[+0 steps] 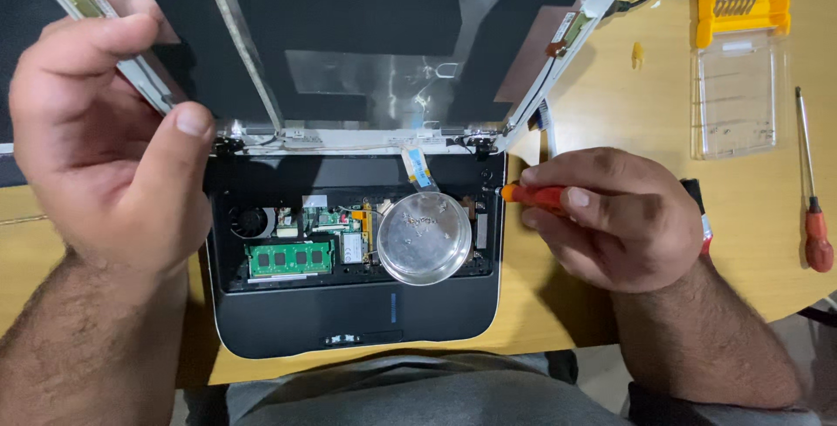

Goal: The person installs a hard drive into a disassembled laptop. They place the drive into the bay, connect the ribbon cable, and secure it with screws using a screwdriver. Screws are collected in a small metal dish.

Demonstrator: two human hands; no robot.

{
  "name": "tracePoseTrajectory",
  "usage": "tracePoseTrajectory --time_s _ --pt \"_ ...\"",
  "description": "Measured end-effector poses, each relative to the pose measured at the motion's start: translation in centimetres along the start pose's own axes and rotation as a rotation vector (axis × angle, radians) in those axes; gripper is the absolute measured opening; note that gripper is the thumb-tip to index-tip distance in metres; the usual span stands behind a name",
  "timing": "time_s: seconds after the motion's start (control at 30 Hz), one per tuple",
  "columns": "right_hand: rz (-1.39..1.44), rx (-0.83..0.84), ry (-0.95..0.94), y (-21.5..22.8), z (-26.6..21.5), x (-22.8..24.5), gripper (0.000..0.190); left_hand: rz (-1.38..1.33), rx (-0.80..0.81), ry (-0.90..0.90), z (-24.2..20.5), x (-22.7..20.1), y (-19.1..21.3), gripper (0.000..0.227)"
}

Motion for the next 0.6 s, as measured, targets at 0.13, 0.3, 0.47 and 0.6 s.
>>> tracePoseTrajectory --time_s 0.13,0.3,0.47,0.6 --pt "-0.049 -0.041 -0.045 -0.1 -0.2 0.1 0.051 -0.003 -0.013 -0.007 0.0 0.2 0.0 0.037" --pt "-0.049 -0.033 0.013 -0.4 0.0 -0.2 0.049 -0.016 -0.018 -0.003 0.2 -0.1 -0.2 0.037" --pt "-0.206 -0.156 -0.08 -0.3 -1.0 -0.3 0.059 -0.01 0.005 0.008 0.2 -0.3 -0.2 0.037" --pt "-0.094 -0.039 0.057 -0.5 -0.1 -0.4 0.052 -0.039 -0.03 0.002 0.2 -0.1 -0.2 0.037"
Point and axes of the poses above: each hand's wrist, its own z-axis towards the middle knuckle, its own y-axis out of the back of the hand, x = y × z, the point moved 6 cm from there along z, towards the middle knuckle, and after that the axes turned 6 degrees about -y, right-handed, at the moved point
